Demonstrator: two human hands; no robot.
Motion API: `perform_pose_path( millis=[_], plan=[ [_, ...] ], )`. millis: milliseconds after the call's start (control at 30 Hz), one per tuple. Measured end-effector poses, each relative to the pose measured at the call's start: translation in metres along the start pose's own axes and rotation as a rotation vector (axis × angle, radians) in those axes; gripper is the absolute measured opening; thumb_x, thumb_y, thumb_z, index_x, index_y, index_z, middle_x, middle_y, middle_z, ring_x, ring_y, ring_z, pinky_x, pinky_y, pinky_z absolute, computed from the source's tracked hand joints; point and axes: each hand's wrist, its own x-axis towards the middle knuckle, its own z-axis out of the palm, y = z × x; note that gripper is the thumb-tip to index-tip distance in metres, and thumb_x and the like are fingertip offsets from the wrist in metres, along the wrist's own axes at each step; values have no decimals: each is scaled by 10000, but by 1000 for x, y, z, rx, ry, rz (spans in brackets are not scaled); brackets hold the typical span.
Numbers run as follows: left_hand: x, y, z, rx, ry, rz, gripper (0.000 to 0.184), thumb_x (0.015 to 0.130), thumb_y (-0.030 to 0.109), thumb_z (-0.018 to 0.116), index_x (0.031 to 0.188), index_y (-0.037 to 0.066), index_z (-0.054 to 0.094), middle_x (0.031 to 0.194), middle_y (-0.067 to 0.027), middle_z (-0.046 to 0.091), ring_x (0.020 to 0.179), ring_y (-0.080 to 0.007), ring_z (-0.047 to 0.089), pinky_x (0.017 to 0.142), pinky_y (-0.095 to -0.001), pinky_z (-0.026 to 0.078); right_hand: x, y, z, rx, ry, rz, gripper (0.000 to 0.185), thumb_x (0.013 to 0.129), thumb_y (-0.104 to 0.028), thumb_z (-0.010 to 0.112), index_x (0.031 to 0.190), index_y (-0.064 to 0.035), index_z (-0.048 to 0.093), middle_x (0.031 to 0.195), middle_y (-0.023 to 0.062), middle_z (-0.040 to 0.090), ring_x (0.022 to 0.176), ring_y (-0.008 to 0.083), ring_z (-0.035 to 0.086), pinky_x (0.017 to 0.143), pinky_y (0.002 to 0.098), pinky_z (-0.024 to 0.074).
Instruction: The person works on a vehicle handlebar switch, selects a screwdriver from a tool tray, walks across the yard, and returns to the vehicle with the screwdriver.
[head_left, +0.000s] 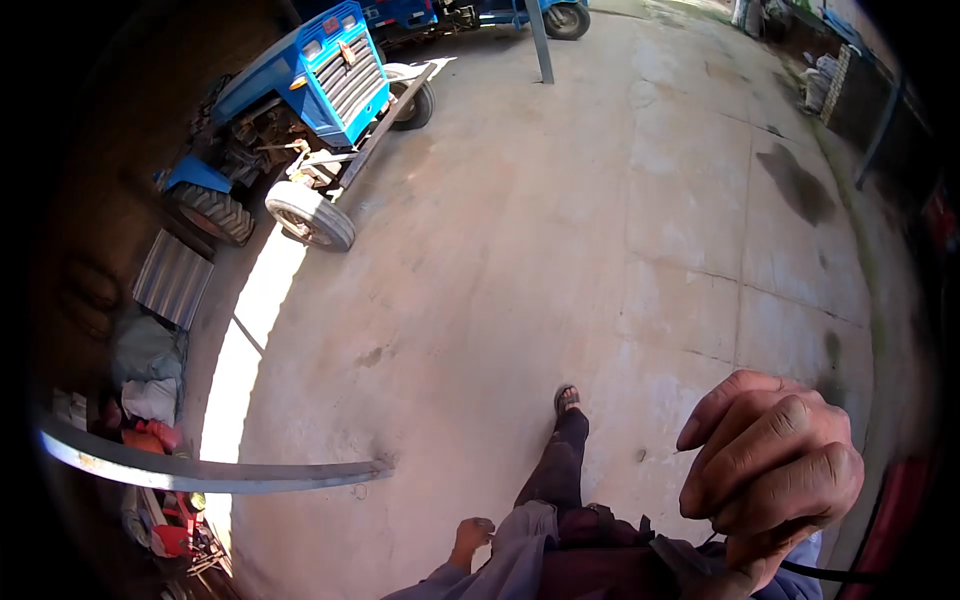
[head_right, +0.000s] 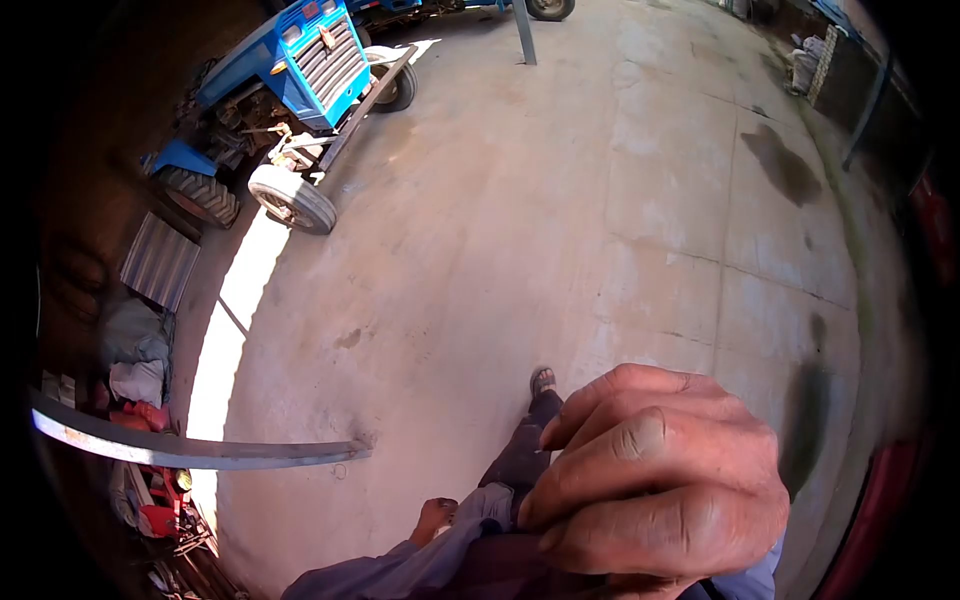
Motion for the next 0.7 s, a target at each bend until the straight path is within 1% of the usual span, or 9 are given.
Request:
perform_pose_path(
  millis=[33,67,100,167,300,367,400,533,700],
  plan=[
    [46,-7,3,-253,-11,-51,227,738,169,602,871,-1,673,768,-114,663,630,-180,649,564,-278,509,14,18,-4,14,-43,-19,343,653,-211,801,807,-22,561,692,90,573,546,174,583,570,304,490],
    [67,-9,6,-508,-23,-121,215,739,128,599,878,-23,664,745,-114,653,607,-171,643,525,-260,504,29,37,-7,28,-86,-37,370,651,-215,816,825,-25,551,702,87,565,551,169,586,585,303,489],
    [75,29,-5,-515,57,-136,222,737,89,599,901,-53,645,733,-116,639,613,-188,642,505,-253,495,47,54,-14,49,-92,-11,326,683,-241,776,801,-20,568,685,96,575,539,175,582,570,309,495],
    [94,105,-32,-573,84,-124,251,740,99,610,937,-54,635,762,-116,644,635,-193,646,525,-260,505,79,92,-30,64,-89,-3,295,732,-279,717,766,-14,592,659,109,591,521,185,577,547,319,504],
    [134,198,-87,-506,52,-39,276,762,97,597,988,-61,614,801,-119,649,661,-196,649,548,-265,514,132,156,-51,86,-116,-62,367,826,-355,614,803,10,593,677,120,585,523,188,558,541,313,493],
    [159,232,-106,-568,96,-15,293,772,90,593,1024,-59,598,822,-123,652,679,-199,650,569,-268,522,151,179,-54,25,-91,-74,393,742,-332,733,825,-30,496,714,82,537,546,133,541,517,291,477],
    [172,243,-112,-562,112,-32,307,778,92,596,1048,-55,588,839,-124,653,682,-194,651,570,-266,523,159,195,-59,24,-92,-71,393,742,-332,733,825,-30,496,714,82,537,546,133,541,517,291,477],
    [214,273,-125,-595,132,-68,287,781,93,597,1031,-48,593,828,-116,651,685,-197,651,564,-274,524,187,260,-84,34,-58,-73,372,758,-327,716,814,-28,502,708,78,536,537,136,538,501,289,471],
    [265,297,-117,-687,88,-167,227,776,80,599,973,-32,600,783,-106,637,631,-199,631,494,-271,484,223,356,-134,152,-82,-70,399,727,-339,743,812,-17,522,712,88,548,541,152,542,497,293,469]
  ],
)
